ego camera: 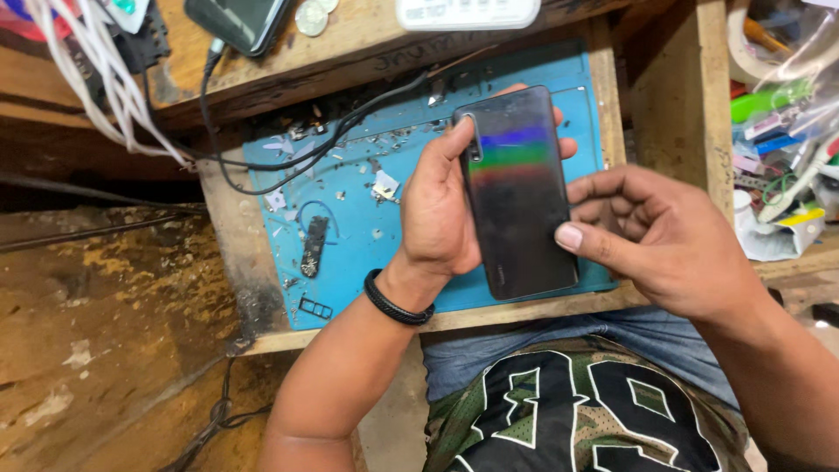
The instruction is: The person cleans a smartphone screen with a wipe, then presses the edges of the screen to ensure it is properly seated. They power on the device and apply a green rubber band around the phone to hold the screen in place. The person then picks up a second smartphone, removes a protective film from its back, and places it on the workbench.
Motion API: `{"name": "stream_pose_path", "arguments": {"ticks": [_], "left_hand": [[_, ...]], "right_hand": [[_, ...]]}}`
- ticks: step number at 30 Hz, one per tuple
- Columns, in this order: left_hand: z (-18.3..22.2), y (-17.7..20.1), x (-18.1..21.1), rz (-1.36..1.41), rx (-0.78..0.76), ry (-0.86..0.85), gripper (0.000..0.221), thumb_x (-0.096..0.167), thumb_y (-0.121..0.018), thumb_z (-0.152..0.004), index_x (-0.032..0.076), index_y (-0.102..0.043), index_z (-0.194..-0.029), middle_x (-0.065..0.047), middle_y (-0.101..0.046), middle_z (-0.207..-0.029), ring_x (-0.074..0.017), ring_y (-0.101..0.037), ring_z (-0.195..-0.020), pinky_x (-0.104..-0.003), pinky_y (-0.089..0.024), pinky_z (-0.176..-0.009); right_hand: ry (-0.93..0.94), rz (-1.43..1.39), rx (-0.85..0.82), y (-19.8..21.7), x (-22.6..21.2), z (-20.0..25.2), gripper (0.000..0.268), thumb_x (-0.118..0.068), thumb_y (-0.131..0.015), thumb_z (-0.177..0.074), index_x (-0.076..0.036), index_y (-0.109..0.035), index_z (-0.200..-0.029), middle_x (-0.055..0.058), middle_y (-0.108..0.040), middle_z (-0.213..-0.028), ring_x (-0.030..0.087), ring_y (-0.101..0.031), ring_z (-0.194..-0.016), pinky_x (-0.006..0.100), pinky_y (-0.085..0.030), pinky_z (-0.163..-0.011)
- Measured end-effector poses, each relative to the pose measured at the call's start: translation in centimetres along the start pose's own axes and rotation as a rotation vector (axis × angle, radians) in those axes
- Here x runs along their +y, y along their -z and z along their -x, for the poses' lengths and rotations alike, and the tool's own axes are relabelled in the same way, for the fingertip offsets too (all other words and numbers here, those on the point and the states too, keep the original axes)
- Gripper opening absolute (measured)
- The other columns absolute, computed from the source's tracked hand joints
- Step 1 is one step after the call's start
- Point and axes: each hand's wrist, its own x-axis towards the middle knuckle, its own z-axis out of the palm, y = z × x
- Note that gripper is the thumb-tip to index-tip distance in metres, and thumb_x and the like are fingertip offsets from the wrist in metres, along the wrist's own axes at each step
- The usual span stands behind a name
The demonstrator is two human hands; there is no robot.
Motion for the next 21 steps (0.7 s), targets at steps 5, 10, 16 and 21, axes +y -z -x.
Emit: {"name": "stream_pose_path", "arguments": {"ticks": [5,10,16,21], "left_hand": [[0.2,0.3,-0.2,0.100,-0.157,-0.024,0.052,0.036,-0.032,-0.124,-0.001,-0.034,-0.160,-0.024,-0.054,-0.146,-0.0359,-0.058,-0.133,-0.049,-0.048,-0.116],[0.5,-1.3,0.5,-0.361,-0.005,-0.050,0.069,-0.007,-0.044,-0.092,-0.001,-0.031,-0.160,-0.025,-0.048,-0.151,-0.0385,-0.053,-0.140,-0.052,-0.046,-0.120],[0.8,-1.6,0.3,-0.377,-0.073,-0.068,0.053,-0.011,-0.044,-0.097,-0.008,-0.038,-0.149,-0.027,-0.053,-0.145,-0.0392,-0.056,-0.136,-0.053,-0.049,-0.118],[0.8,-1.5,0.0,-0.356,-0.053,-0.074,0.049,-0.009,-0.043,-0.099,-0.007,-0.038,-0.147,-0.030,-0.056,-0.139,-0.0394,-0.060,-0.129,-0.053,-0.052,-0.113]], "right_hand": [[-0.125,0.056,0.058,-0.3,0.8,0.0,0.027,-0.007,-0.073,-0.089,0.003,-0.067,-0.113,0.003,-0.070,-0.084,0.003,-0.056,-0.066,0.019,-0.043,-0.054],[-0.141,-0.113,0.069,-0.1,1.8,0.4,0.027,-0.005,-0.072,-0.090,0.004,-0.066,-0.115,0.002,-0.065,-0.080,0.004,-0.048,-0.056,0.020,-0.034,-0.045],[-0.051,-0.096,0.090,-0.1,1.1,1.2,0.026,-0.001,-0.069,-0.093,0.005,-0.065,-0.118,0.004,-0.066,-0.091,0.005,-0.053,-0.068,0.020,-0.041,-0.055],[-0.001,-0.056,0.076,-0.7,0.4,1.5,0.025,0.000,-0.068,-0.092,0.006,-0.064,-0.116,0.006,-0.069,-0.100,0.008,-0.064,-0.085,0.021,-0.052,-0.072]]}}
